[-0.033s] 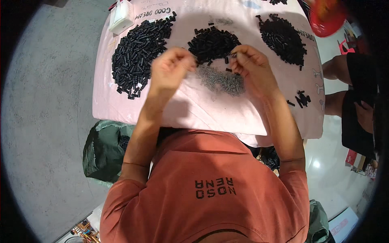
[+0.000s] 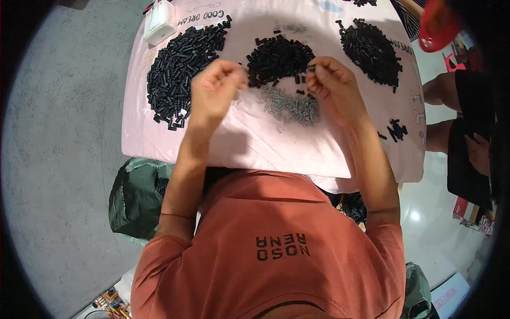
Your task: Assembling small black plastic tubes by inserting silver metallic components into them at a workbench.
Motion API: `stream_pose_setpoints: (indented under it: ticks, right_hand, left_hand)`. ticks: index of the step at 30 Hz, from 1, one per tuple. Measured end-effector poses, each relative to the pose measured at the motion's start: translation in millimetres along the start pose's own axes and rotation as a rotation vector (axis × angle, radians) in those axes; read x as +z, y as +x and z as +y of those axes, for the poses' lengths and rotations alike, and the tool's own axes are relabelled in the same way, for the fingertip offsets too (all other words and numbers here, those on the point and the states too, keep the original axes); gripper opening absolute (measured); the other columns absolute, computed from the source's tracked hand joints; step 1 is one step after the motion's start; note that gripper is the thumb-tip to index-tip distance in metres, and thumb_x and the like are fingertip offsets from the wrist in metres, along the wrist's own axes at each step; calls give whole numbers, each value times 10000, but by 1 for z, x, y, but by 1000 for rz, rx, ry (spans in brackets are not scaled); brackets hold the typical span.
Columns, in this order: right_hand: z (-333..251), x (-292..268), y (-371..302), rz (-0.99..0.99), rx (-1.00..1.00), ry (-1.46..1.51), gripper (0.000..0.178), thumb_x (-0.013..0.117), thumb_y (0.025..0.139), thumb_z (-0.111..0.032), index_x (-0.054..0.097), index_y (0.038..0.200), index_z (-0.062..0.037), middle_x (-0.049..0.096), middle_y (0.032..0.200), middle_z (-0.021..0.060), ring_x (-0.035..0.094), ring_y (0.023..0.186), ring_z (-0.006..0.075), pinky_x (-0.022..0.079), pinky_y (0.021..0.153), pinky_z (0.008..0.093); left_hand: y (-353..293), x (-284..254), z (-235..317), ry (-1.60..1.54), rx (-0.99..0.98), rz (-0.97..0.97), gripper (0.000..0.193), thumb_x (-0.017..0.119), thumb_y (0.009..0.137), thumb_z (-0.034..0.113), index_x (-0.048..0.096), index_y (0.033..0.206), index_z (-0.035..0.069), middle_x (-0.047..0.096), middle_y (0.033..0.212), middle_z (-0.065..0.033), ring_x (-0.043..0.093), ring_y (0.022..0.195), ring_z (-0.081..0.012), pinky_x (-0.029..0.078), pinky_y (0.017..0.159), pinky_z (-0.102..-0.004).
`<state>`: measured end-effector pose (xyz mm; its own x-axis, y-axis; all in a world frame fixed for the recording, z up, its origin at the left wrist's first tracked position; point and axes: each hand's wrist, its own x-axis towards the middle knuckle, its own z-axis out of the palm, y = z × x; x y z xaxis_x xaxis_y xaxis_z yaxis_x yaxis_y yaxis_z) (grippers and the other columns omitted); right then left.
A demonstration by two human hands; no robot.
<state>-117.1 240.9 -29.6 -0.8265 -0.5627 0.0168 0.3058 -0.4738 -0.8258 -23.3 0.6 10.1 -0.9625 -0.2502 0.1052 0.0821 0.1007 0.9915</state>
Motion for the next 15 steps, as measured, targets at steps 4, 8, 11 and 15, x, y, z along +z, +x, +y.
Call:
stream_pose_setpoints:
  ticks: [4,8,11,15]
  right_hand:
    - [-5,-14,6,113,-32,-27,161,555,991,-123,629,1095,-25,651,926,62,619,809,113,529,723,232]
    - [-3,-12,6,126,-23,-4,161,575,977,-107,625,1100,-16,652,927,68,625,803,114,529,712,224]
    - [-4,-7,6,148,36,-1,158,591,963,-90,624,1097,-14,655,922,73,627,791,110,525,699,212]
    - [-4,-5,6,116,41,-27,156,593,958,-80,624,1091,-5,658,913,73,623,782,100,521,702,207]
  left_hand:
    - [6,-27,-11,202,-52,98,93,640,886,76,670,940,6,659,810,-12,569,682,-65,456,614,-196]
    - [1,-28,-24,534,58,-22,110,626,836,27,685,927,8,635,798,-47,564,679,-110,456,631,-238]
    - [0,-18,-25,635,154,-52,136,627,812,-3,684,935,12,630,823,-100,602,695,-193,479,646,-285]
    - [3,-6,-26,678,244,-78,143,637,803,-23,672,939,1,634,847,-130,628,732,-252,497,687,-329]
